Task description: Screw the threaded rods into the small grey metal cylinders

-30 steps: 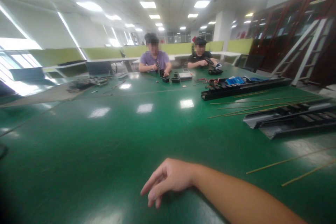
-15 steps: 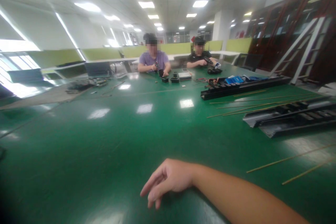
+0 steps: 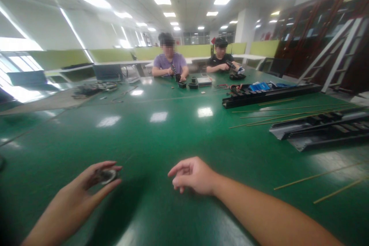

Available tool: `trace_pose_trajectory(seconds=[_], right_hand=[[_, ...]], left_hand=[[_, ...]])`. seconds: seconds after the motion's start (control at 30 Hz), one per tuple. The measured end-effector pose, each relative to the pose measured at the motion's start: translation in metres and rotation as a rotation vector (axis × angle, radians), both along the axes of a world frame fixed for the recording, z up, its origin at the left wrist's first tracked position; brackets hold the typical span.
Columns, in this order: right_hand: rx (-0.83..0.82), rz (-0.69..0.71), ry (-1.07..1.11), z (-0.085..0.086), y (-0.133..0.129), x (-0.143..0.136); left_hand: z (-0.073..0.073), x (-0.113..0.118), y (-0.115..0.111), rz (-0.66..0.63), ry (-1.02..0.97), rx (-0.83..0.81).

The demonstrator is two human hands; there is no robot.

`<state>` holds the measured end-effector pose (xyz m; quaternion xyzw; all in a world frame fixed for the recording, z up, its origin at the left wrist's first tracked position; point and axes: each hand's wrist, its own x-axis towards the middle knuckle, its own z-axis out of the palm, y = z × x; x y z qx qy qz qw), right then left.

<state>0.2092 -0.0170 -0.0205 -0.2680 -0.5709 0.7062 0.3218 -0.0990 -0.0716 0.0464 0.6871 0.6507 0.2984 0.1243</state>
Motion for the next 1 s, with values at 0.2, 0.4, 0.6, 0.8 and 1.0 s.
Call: trace_pose_trajectory(seconds=[0.2, 0.4, 0.6, 0.8, 1.0], right_hand=[[0.277, -0.484, -0.218, -0.005, 0.017, 0.008], [0.500, -0.496, -0.435, -0.009, 0.013, 0.007], [0.524, -0.468, -0.570, -0.006, 0.010, 0.006], [0.570, -0.434, -0.631, -0.004, 0.008, 0.007], [0.610, -0.409, -0.640, 0.000, 0.005, 0.004]], left_hand=[[-0.010, 0.105, 0.060, -0.378, -0.173, -0.017], [-0.049, 0.102, 0.071, -0.566, -0.143, -0.104], [-0.048, 0.101, 0.073, -0.573, -0.165, -0.142], [-0.048, 0.103, 0.070, -0.602, -0.135, -0.119], [-0.051, 0.102, 0.069, -0.576, -0.134, -0.114]])
